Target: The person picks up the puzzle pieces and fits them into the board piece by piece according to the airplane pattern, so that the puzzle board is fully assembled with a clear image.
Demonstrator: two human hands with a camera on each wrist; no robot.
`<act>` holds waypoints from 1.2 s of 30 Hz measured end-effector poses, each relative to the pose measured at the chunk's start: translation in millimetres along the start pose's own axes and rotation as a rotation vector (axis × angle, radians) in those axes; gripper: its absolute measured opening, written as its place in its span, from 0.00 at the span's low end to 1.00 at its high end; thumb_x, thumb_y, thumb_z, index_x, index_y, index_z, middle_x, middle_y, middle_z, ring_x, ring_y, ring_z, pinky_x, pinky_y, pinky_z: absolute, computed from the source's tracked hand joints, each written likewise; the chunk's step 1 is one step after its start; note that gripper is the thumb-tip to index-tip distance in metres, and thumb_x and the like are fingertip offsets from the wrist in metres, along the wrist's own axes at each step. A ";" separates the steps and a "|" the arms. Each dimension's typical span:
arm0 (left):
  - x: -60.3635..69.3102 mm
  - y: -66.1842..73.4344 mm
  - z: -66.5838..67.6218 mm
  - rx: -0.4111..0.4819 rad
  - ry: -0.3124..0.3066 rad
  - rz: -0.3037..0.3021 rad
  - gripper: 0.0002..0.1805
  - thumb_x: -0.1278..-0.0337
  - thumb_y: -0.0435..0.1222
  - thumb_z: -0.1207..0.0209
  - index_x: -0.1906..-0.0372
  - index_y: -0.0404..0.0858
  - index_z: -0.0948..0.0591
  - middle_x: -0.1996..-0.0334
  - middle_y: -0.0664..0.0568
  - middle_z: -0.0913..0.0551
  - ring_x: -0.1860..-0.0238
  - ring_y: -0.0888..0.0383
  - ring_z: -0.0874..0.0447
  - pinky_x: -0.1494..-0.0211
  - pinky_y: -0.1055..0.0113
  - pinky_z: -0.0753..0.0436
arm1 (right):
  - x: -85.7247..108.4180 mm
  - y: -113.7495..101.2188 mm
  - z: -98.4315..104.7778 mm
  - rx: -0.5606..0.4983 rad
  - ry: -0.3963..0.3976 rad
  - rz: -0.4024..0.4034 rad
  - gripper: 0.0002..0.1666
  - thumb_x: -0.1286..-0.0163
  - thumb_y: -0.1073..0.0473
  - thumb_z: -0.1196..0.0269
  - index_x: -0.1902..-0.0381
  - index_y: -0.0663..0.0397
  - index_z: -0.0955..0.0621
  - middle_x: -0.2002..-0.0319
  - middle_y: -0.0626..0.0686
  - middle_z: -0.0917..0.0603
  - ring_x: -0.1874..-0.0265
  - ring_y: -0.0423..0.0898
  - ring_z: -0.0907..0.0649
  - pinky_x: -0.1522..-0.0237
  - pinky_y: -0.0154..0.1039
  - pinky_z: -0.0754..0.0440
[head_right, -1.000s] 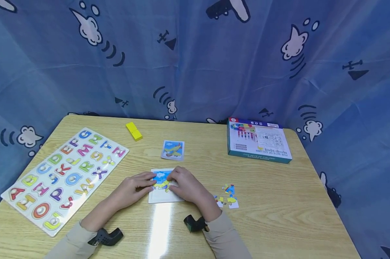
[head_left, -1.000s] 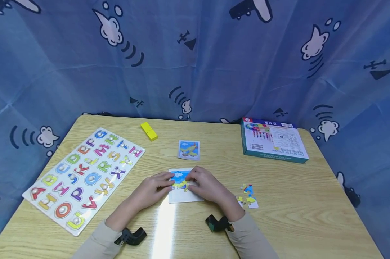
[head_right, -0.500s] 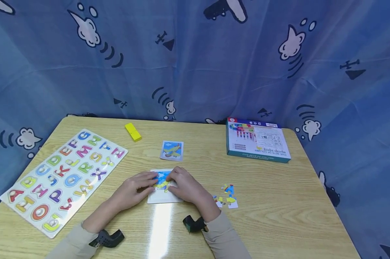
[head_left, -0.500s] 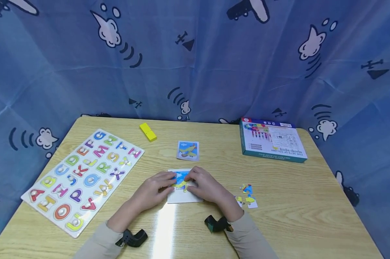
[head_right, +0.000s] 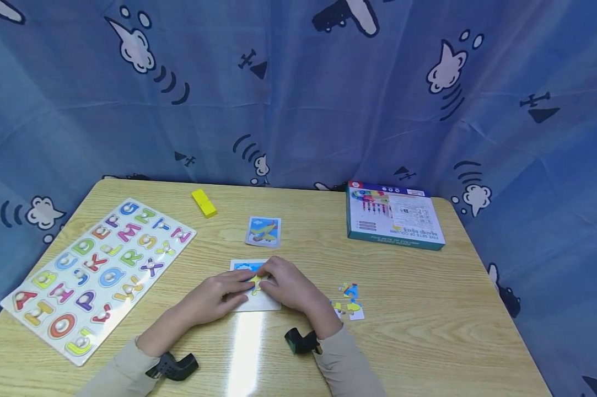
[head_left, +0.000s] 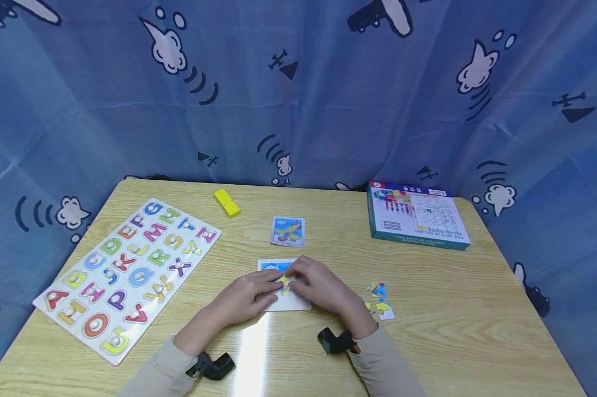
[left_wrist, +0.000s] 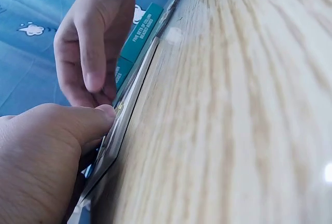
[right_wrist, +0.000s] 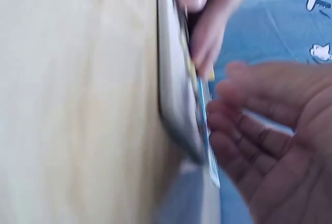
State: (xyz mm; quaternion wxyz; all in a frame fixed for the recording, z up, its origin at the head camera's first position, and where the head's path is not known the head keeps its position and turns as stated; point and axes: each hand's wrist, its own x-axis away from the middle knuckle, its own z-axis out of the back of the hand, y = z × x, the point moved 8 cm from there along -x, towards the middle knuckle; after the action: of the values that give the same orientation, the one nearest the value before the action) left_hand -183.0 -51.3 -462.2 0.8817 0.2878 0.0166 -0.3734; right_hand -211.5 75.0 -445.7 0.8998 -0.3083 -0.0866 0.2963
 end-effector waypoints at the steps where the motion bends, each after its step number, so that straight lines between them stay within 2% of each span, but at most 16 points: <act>1: -0.1 -0.2 -0.5 0.001 -0.002 0.000 0.19 0.36 0.43 0.44 0.44 0.40 0.20 0.37 0.52 0.25 0.35 0.55 0.29 0.32 0.59 0.28 | 2.2 2.4 3.8 -0.011 0.008 -0.015 0.11 0.33 0.60 0.40 0.54 0.55 0.18 0.57 0.49 0.19 0.62 0.42 0.23 0.58 0.38 0.21; 8: -0.6 -2.4 -4.8 0.027 -0.024 0.021 0.19 0.35 0.44 0.44 0.44 0.40 0.20 0.37 0.52 0.26 0.33 0.54 0.31 0.31 0.59 0.30 | 31.9 27.1 39.4 -0.084 0.075 -0.130 0.15 0.34 0.60 0.38 0.50 0.56 0.20 0.52 0.51 0.18 0.51 0.48 0.19 0.47 0.47 0.19; 18: 0.5 -1.9 -4.1 0.058 0.019 0.001 0.18 0.36 0.42 0.43 0.46 0.39 0.19 0.38 0.51 0.24 0.34 0.52 0.30 0.32 0.57 0.29 | 88.4 71.1 77.0 -0.060 0.107 -0.261 0.19 0.35 0.60 0.37 0.46 0.57 0.21 0.49 0.54 0.18 0.49 0.53 0.20 0.46 0.53 0.20; 22: 2.0 -2.5 -4.5 0.048 0.005 0.011 0.19 0.35 0.43 0.44 0.44 0.39 0.20 0.37 0.51 0.25 0.34 0.52 0.30 0.32 0.57 0.29 | 106.8 90.6 88.1 -0.064 0.106 -0.327 0.21 0.35 0.59 0.37 0.45 0.58 0.22 0.47 0.55 0.19 0.49 0.54 0.20 0.46 0.53 0.20; 27: 3.9 -3.4 -4.4 0.059 -0.014 0.028 0.19 0.35 0.42 0.44 0.43 0.38 0.21 0.37 0.51 0.26 0.34 0.52 0.31 0.32 0.56 0.29 | 115.8 105.9 91.4 -0.073 0.049 -0.363 0.20 0.35 0.62 0.38 0.45 0.62 0.23 0.48 0.58 0.19 0.49 0.54 0.20 0.47 0.51 0.20; 31: 3.5 -5.0 -5.0 0.061 -0.018 0.039 0.20 0.35 0.43 0.45 0.43 0.39 0.21 0.36 0.52 0.27 0.33 0.53 0.32 0.31 0.57 0.30 | 117.1 112.9 88.3 -0.070 0.003 -0.396 0.19 0.36 0.63 0.37 0.47 0.61 0.22 0.51 0.57 0.18 0.53 0.51 0.20 0.49 0.49 0.19; 36: 2.3 -5.0 -4.2 0.055 -0.007 0.028 0.19 0.35 0.42 0.44 0.43 0.39 0.21 0.36 0.52 0.26 0.33 0.53 0.31 0.31 0.57 0.30 | 117.1 116.1 88.1 -0.028 0.006 -0.401 0.18 0.39 0.64 0.35 0.50 0.60 0.21 0.54 0.54 0.19 0.58 0.47 0.22 0.55 0.42 0.19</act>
State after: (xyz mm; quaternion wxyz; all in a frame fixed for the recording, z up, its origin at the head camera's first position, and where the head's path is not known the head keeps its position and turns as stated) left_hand -183.9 -53.4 -468.7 0.8786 0.3108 -0.0009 -0.3626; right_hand -202.3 261.7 -449.1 0.9368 -0.2982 -0.1475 0.1087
